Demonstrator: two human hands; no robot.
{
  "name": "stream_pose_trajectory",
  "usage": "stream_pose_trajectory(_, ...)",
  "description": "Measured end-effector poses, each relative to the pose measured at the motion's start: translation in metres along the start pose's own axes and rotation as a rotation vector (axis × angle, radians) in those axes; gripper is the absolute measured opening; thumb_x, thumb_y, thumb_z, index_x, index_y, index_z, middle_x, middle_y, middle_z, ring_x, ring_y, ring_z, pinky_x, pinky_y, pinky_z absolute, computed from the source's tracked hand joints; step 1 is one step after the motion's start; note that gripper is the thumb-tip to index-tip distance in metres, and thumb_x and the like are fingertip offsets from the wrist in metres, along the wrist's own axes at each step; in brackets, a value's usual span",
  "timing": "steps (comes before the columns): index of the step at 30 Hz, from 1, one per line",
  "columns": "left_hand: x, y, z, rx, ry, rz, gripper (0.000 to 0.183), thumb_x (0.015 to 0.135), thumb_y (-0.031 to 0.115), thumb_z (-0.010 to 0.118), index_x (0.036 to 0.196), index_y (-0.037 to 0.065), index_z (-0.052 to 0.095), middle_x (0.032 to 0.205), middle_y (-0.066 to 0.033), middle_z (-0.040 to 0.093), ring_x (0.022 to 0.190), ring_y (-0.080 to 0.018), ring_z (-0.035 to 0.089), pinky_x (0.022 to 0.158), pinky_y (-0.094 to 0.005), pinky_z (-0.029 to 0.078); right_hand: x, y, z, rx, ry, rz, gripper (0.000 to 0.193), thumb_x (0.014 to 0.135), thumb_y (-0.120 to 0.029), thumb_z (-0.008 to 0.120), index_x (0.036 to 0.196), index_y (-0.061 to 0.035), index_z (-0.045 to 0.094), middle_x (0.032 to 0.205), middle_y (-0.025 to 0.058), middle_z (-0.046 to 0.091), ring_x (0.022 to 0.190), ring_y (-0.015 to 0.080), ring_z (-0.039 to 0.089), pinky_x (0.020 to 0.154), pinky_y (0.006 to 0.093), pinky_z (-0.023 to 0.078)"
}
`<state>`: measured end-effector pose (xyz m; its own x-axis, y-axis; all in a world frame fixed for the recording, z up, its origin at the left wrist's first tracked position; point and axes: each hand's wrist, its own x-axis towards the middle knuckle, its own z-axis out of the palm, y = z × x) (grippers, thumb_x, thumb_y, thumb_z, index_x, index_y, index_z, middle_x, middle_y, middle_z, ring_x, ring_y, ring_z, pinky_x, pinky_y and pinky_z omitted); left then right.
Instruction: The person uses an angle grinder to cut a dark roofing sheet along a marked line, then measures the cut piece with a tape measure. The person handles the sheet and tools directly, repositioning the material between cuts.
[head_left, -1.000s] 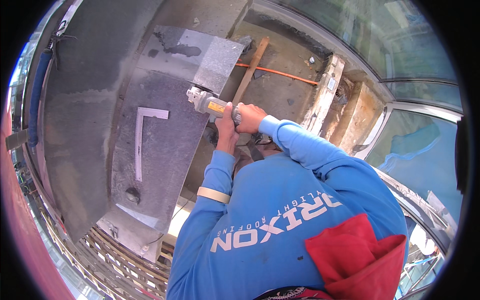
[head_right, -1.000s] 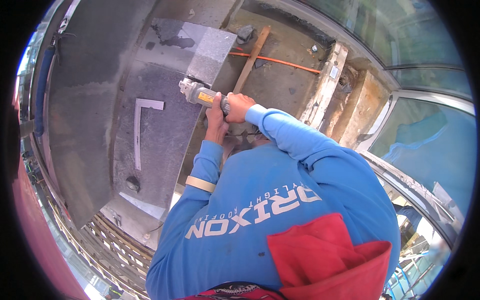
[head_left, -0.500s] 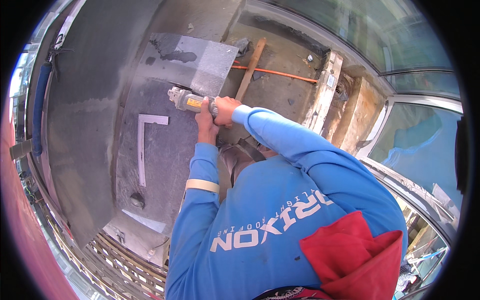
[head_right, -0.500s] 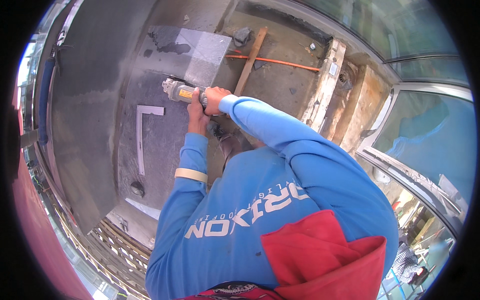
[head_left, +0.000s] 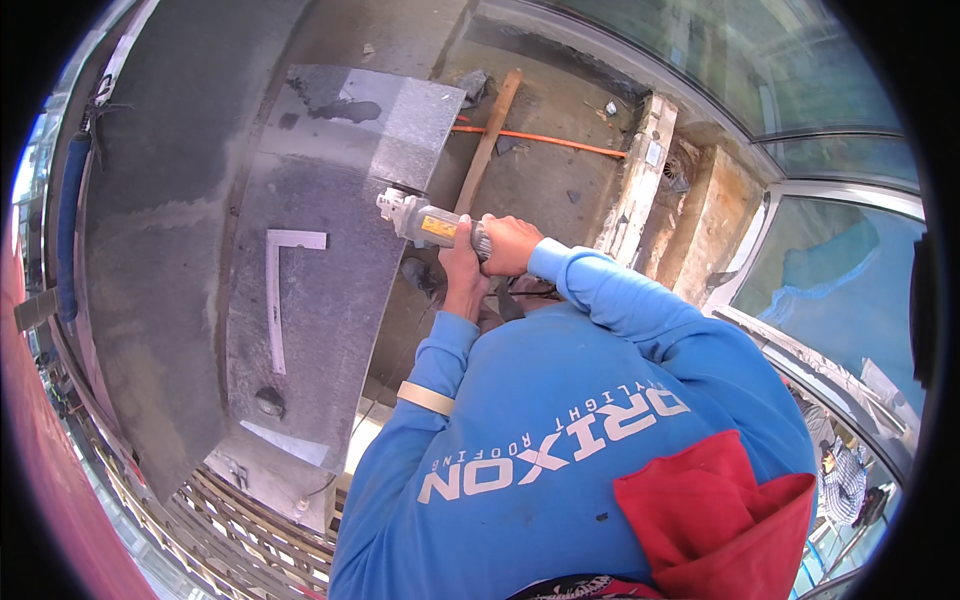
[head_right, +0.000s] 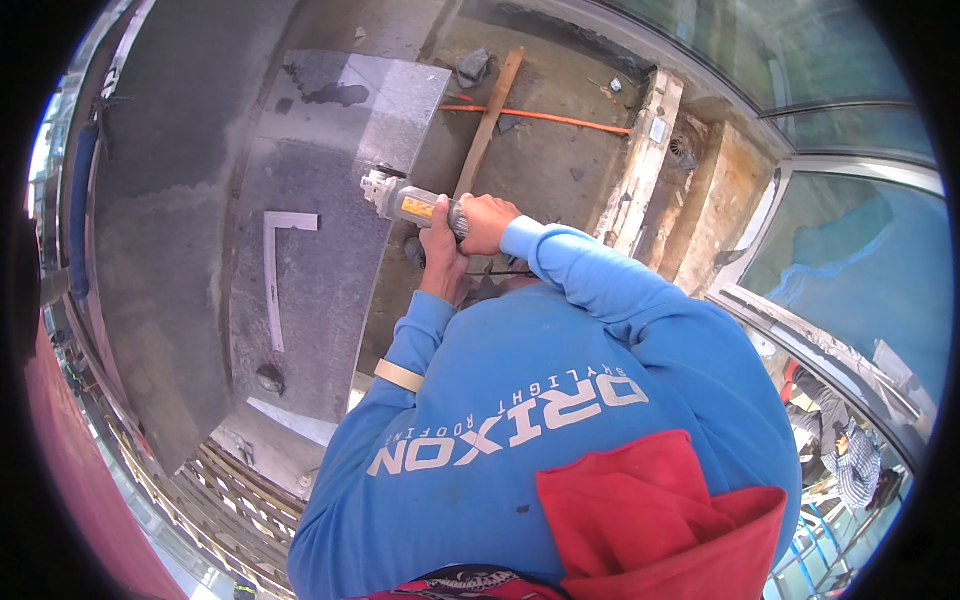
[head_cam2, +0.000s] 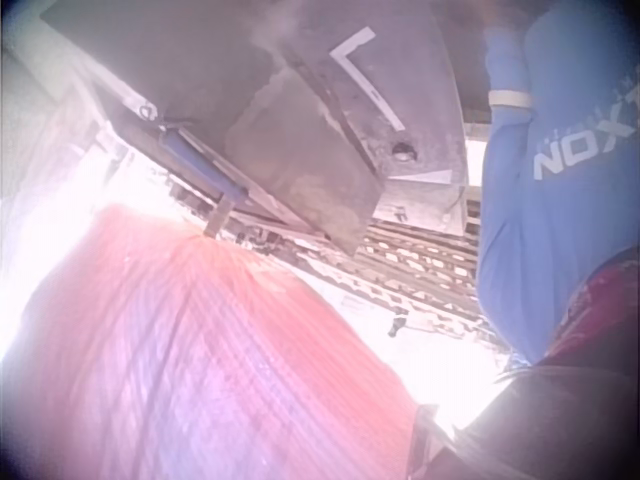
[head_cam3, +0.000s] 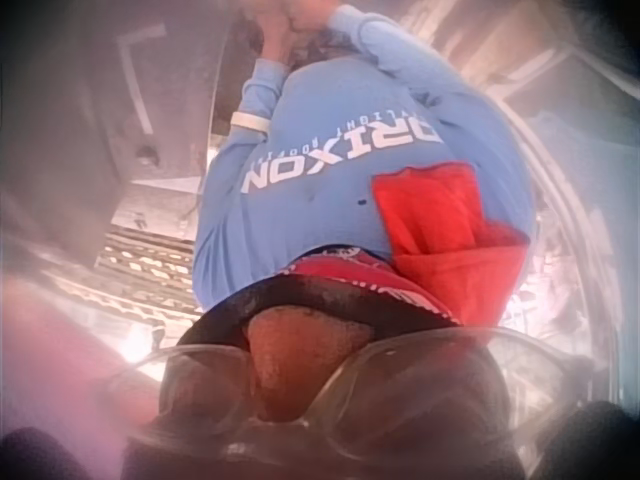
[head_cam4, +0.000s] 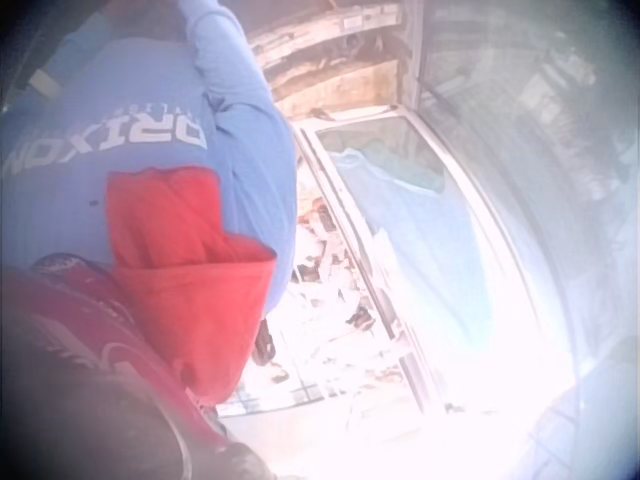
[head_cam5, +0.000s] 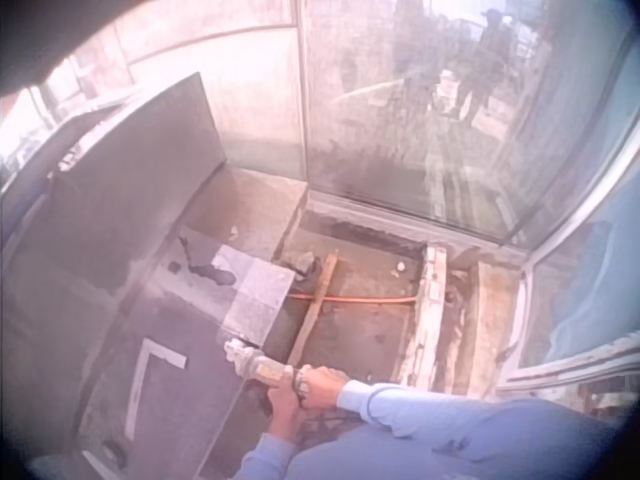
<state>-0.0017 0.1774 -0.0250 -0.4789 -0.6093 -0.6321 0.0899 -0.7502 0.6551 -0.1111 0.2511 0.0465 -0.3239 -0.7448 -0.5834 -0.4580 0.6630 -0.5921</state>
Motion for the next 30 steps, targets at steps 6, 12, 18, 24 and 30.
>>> stream_pose_trajectory(6,0.028,0.02,-0.012,0.011,0.027,0.06,0.039,0.096,0.025,0.073,0.118,-0.003,0.059,0.107,-0.0103,0.067,0.089,-0.019,0.069,0.077,-0.0368,0.059,0.034,-0.014,0.008,0.012,0.017,-0.021,0.06,0.068,-0.028,0.078,0.115,0.0038,0.059,0.107,0.0263,0.072,0.105,0.0437,0.07,0.091,0.0493,0.057)
stream_pose_trajectory(12,0.042,0.039,-0.02,0.029,0.023,0.036,0.044,0.096,0.028,0.074,0.12,-0.005,0.058,0.108,-0.0112,0.066,0.09,-0.0194,0.069,0.078,-0.0367,0.059,0.054,-0.031,0.007,0.005,0.006,-0.013,0.06,0.069,-0.026,0.078,0.117,0.004,0.059,0.111,0.0275,0.071,0.108,0.0432,0.07,0.094,0.0485,0.057)
stream_pose_trajectory(18,0.021,0.014,-0.01,-0.003,0.035,0.003,0.045,0.095,0.026,0.076,0.12,-0.006,0.057,0.108,-0.011,0.066,0.09,-0.0189,0.069,0.079,-0.0361,0.059,0.024,-0.012,0.003,0.009,-0.003,0.005,0.063,0.068,-0.028,0.079,0.118,0.0032,0.059,0.11,0.0261,0.072,0.108,0.0429,0.07,0.092,0.0476,0.057)
stream_pose_trajectory(24,0.04,0.028,-0.02,0.021,0.024,0.031,0.045,0.095,0.027,0.075,0.12,-0.006,0.058,0.108,-0.0112,0.066,0.09,-0.0192,0.069,0.078,-0.0367,0.06,0.047,-0.022,0.007,0.019,0.0,-0.009,0.06,0.068,-0.027,0.079,0.116,0.0032,0.06,0.107,0.026,0.073,0.106,0.0427,0.071,0.092,0.048,0.057)
stream_pose_trajectory(30,0.057,0.053,-0.025,0.023,0.029,0.074,0.044,0.096,0.03,0.075,0.116,-0.005,0.058,0.106,-0.0115,0.067,0.09,-0.0203,0.07,0.077,-0.0382,0.061,0.069,-0.041,0.006,0.0,0.017,-0.028,0.057,0.069,-0.026,0.078,0.115,0.0036,0.06,0.108,0.0269,0.072,0.107,0.0422,0.071,0.093,0.0481,0.057)
